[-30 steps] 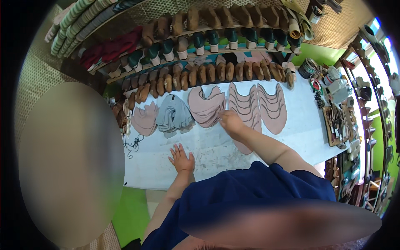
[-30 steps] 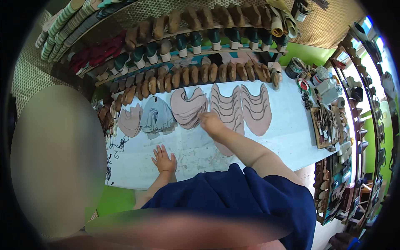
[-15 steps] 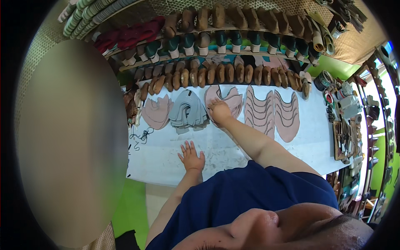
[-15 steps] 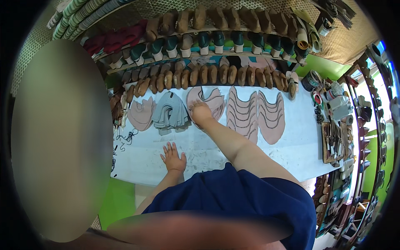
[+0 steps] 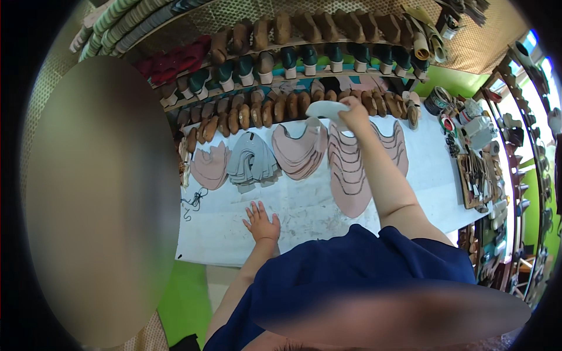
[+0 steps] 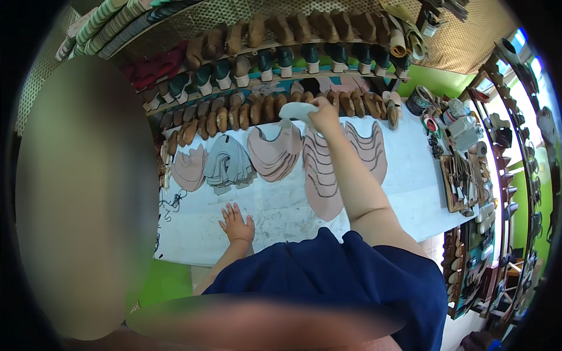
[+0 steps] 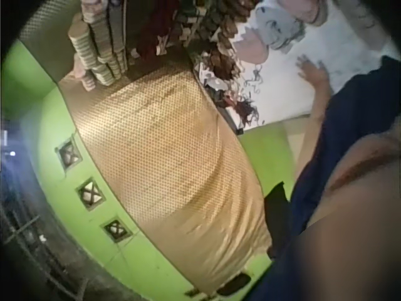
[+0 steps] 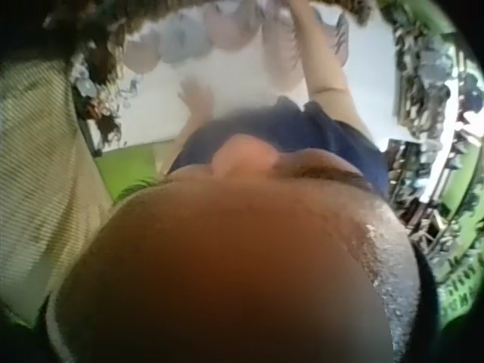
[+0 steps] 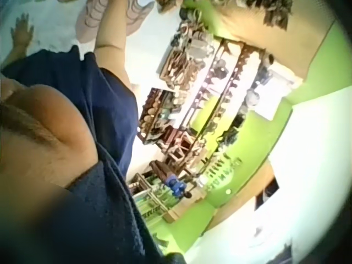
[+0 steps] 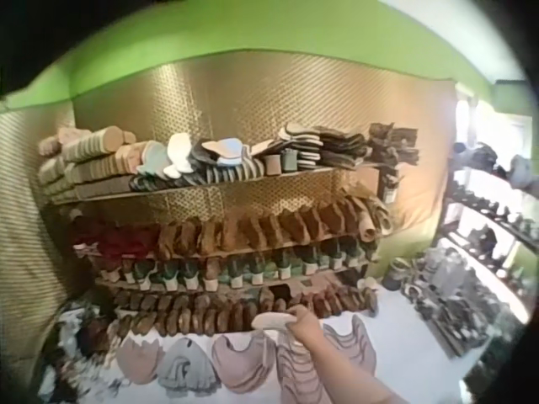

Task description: Arranging and inspecting precut shoe upper components on a workbench.

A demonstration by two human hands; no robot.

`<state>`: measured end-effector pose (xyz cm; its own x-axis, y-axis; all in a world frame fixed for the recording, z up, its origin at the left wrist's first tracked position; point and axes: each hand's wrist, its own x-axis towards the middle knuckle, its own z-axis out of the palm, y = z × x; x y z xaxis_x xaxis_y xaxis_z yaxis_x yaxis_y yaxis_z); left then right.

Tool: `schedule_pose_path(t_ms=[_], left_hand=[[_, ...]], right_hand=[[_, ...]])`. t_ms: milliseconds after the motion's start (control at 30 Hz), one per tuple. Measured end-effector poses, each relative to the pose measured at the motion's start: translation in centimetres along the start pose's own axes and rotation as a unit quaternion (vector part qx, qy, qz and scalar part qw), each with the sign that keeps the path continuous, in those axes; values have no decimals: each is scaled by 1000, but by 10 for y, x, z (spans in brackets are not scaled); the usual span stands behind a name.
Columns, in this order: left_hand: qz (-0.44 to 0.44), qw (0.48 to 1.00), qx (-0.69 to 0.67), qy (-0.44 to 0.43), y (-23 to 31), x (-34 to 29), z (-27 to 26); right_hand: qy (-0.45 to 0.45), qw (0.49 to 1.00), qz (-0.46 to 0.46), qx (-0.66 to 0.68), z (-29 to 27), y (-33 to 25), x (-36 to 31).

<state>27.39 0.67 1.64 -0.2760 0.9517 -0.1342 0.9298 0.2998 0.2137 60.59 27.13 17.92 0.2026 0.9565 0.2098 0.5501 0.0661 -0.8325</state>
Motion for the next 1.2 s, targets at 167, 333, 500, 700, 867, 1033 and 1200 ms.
schedule_pose_path(t_ms=[167, 333, 500, 700, 867, 1033, 1200], left_hand=[[6, 1000, 4, 0, 4, 1, -1], [6, 1000, -1, -3, 5, 0, -3], [15, 999, 23, 23, 1, 2, 5], [-8, 1000, 28, -3, 5, 0, 1], [3, 1000, 30, 8, 3, 1, 5], [7, 1000, 28, 8, 7, 1, 2], [4, 1000, 29, 11, 5, 2, 4]], right_hand=[[-2, 999, 11, -30, -106, 14, -1], [45, 986, -13, -158, -173, 33, -30], [57, 977, 37, -204, -207, 91, -49], [6, 957, 50, -287, -177, 125, -111], [-74, 951, -138, -268, -135, 219, -198], [-88, 946, -132, -282, -124, 251, -241], [-81, 948, -152, -269, -126, 241, -246]])
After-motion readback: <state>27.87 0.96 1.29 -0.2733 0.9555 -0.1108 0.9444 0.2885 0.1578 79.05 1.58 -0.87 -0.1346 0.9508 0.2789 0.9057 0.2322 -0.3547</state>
